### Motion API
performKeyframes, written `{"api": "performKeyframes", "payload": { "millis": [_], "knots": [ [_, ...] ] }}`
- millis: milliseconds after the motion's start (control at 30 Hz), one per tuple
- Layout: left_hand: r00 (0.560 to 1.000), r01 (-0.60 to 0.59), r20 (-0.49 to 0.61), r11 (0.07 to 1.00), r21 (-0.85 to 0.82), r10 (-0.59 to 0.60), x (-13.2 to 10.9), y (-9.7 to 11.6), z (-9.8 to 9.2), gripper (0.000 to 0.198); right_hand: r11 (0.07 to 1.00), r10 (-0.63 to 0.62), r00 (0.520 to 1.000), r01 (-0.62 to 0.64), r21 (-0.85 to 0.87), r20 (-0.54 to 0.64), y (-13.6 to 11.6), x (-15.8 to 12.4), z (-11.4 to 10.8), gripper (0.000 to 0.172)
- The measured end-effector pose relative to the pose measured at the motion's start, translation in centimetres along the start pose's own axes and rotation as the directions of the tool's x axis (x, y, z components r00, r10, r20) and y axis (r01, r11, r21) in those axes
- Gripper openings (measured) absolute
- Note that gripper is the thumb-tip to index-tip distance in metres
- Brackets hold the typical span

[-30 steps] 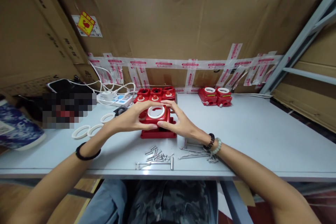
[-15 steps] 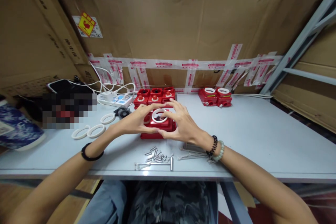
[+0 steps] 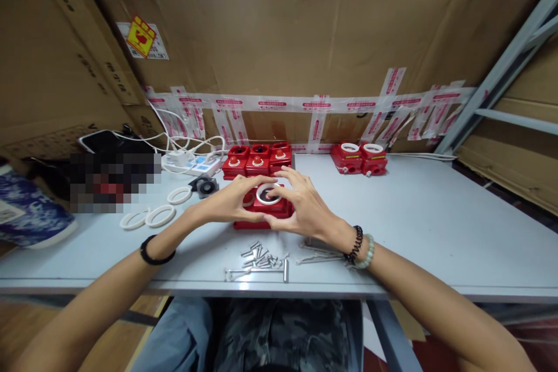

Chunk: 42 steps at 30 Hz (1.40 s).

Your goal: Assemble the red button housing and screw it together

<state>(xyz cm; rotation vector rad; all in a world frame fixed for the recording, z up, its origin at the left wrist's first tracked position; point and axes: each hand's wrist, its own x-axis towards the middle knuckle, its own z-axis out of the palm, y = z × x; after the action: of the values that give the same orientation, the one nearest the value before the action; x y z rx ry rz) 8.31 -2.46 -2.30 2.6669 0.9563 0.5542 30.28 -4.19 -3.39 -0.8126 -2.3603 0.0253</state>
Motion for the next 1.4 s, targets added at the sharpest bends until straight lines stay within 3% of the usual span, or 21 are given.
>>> {"api": "performKeyframes", "payload": {
  "millis": [300, 633, 867, 1400],
  "knots": [
    [1.000, -0.007, -0.029, 0.999, -0.044, 0.006, -0.13, 0.03, 0.22, 0.068, 1.000, -0.012, 1.000, 0.012, 0.010, -0.001, 0.27, -0.20, 0.20, 0.033],
    [0.999, -0.034, -0.008, 0.961, -0.274, 0.033, -0.08, -0.12, 0.16, 0.065, 0.999, 0.002, 1.000, -0.003, 0.045, 0.022, 0.47, -0.25, 0.23, 0.033],
    [0.998, -0.050, -0.041, 0.961, -0.273, 0.040, -0.02, -0.05, 0.29, 0.064, 0.997, 0.021, 1.000, -0.022, 0.080, 0.016, 0.68, -0.39, 0.31, 0.034],
    [1.000, -0.003, 0.014, 0.965, -0.263, 0.007, -0.09, -0.10, 0.35, 0.067, 0.985, 0.052, 0.998, -0.058, 0.161, 0.042, 0.70, -0.29, 0.16, 0.034]
  ]
}}
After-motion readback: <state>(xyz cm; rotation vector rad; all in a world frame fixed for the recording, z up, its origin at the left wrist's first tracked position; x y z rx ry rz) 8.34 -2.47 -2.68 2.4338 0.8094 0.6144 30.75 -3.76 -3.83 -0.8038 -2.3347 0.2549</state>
